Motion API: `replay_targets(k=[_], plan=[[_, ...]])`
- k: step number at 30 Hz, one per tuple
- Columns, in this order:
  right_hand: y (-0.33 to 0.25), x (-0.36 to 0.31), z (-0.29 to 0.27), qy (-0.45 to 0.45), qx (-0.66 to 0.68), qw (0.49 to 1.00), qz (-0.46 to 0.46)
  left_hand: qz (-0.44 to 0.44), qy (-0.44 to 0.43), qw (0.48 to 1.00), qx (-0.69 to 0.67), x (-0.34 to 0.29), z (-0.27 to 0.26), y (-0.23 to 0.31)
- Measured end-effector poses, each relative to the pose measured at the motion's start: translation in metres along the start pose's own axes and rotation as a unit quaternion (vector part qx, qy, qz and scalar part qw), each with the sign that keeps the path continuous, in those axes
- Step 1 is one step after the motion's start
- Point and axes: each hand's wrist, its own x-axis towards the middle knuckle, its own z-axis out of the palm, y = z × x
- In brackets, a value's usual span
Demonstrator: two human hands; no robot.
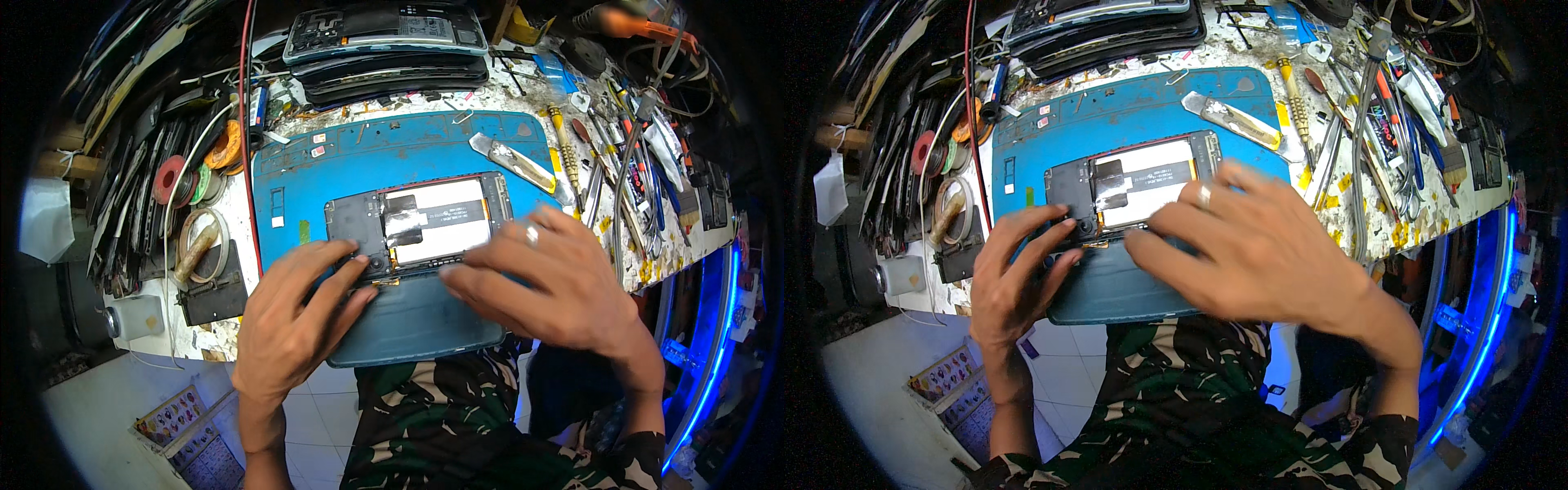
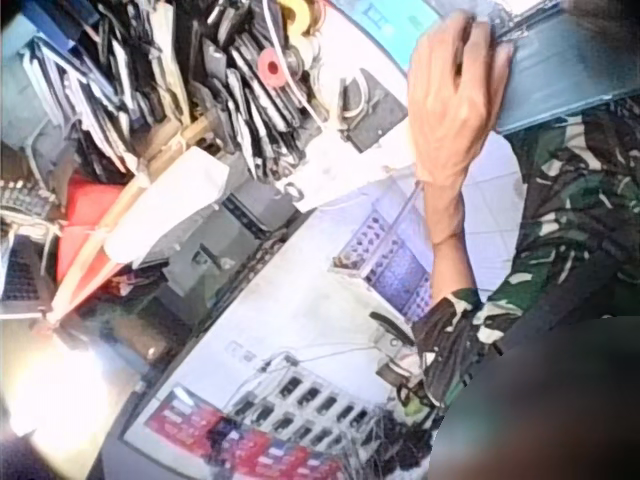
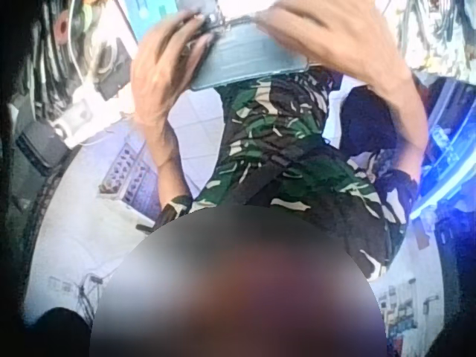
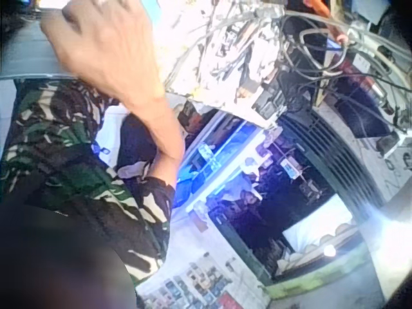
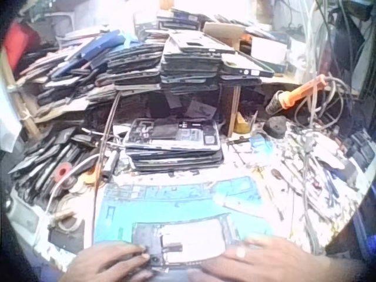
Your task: The person opens a smartphone, removes the back cover, and uses a prying tool to detach internal components. They manipulate the camera module and battery area, then reposition the back cover. The task ends with the phone partially disassembled on the workbench.
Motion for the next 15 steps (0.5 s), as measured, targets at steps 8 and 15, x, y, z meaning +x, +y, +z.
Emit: replay_targets(k=[8,15], plan=[[0.016,0.021,0.013,-0.030,0.021,0.999,0.029,0.030,-0.046,0.998,-0.017,0.015,-0.006,-0.009],[0.029,0.000,0.018,0.008,0.099,0.993,0.070,0.034,-0.194,0.980,-0.015,0.045,-0.022,-0.015]])
